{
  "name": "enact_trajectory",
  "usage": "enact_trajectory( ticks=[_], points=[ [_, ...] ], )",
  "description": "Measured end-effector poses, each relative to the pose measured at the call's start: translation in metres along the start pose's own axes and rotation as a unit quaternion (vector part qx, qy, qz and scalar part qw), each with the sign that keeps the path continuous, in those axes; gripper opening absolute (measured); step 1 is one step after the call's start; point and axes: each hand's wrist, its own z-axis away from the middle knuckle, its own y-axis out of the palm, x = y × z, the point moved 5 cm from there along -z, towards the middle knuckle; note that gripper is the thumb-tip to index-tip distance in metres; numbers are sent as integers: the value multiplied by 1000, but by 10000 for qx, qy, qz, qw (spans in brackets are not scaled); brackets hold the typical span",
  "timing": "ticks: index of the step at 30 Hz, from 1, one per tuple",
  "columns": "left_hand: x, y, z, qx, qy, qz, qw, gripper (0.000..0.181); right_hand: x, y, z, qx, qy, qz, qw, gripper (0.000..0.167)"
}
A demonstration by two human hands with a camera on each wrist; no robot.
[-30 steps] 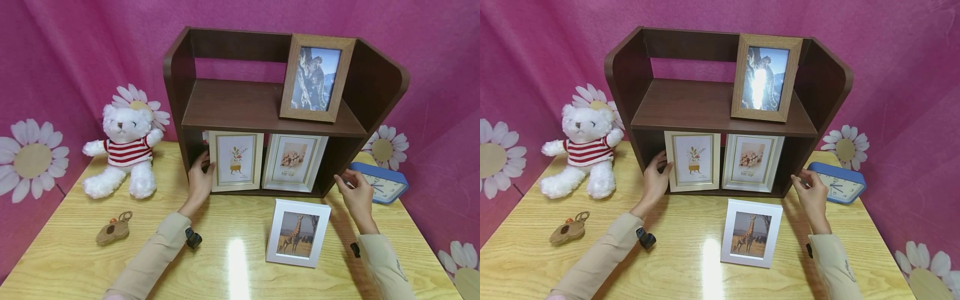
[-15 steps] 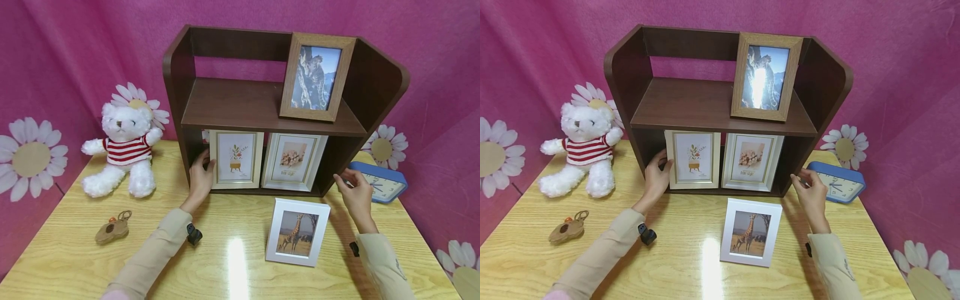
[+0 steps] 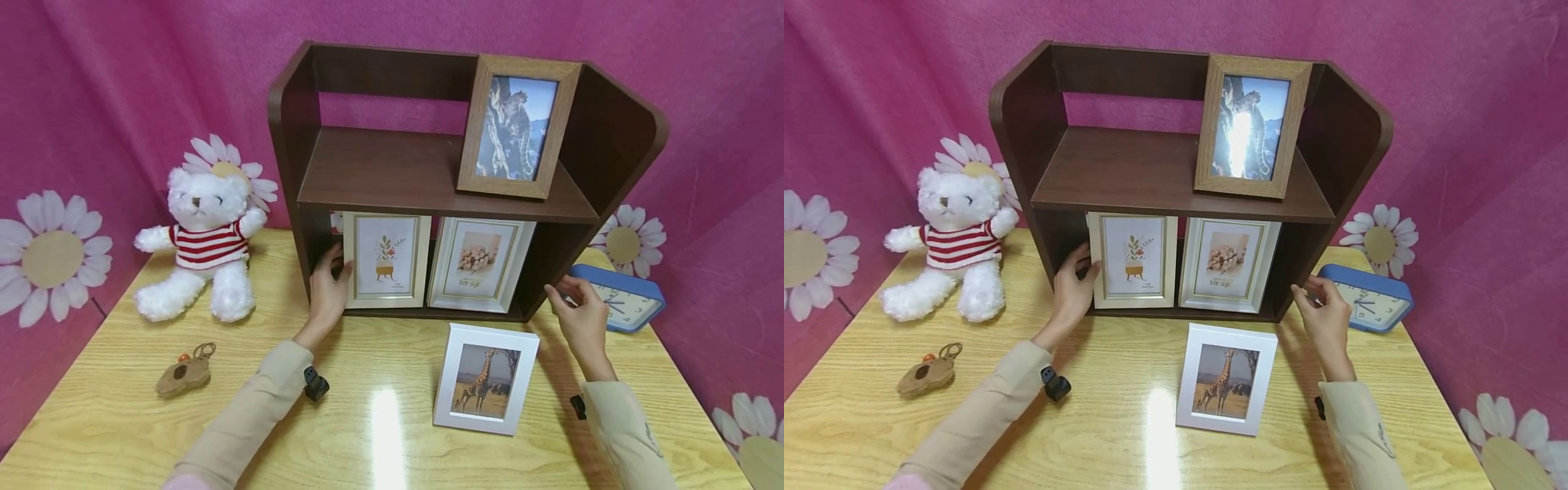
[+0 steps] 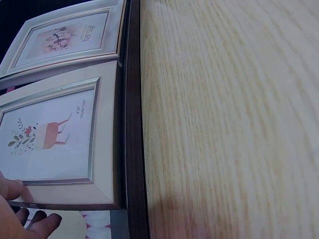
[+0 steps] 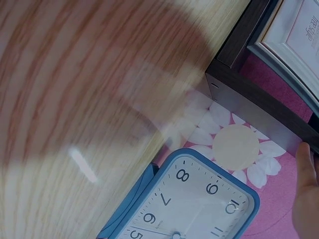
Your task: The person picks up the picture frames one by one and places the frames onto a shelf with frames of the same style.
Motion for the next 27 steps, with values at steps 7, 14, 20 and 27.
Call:
enact_trajectory(
  ticks=[7, 14, 20, 27],
  points=[
    [3, 0, 3, 124, -135, 134, 9997, 48, 8, -1, 4, -25, -38, -105, 9999, 28],
    [5, -1, 6, 111, -102, 111, 9998, 47, 27, -2, 10, 19, -184, -250, 9995, 28],
    [4, -3, 9, 96, -147, 74, 9998, 47, 27, -3, 9, 0, -107, -150, 9998, 27],
    [-1, -6, 15, 145, -153, 348, 9992, 46, 28, -3, 8, 4, -96, -156, 9998, 27]
  ],
)
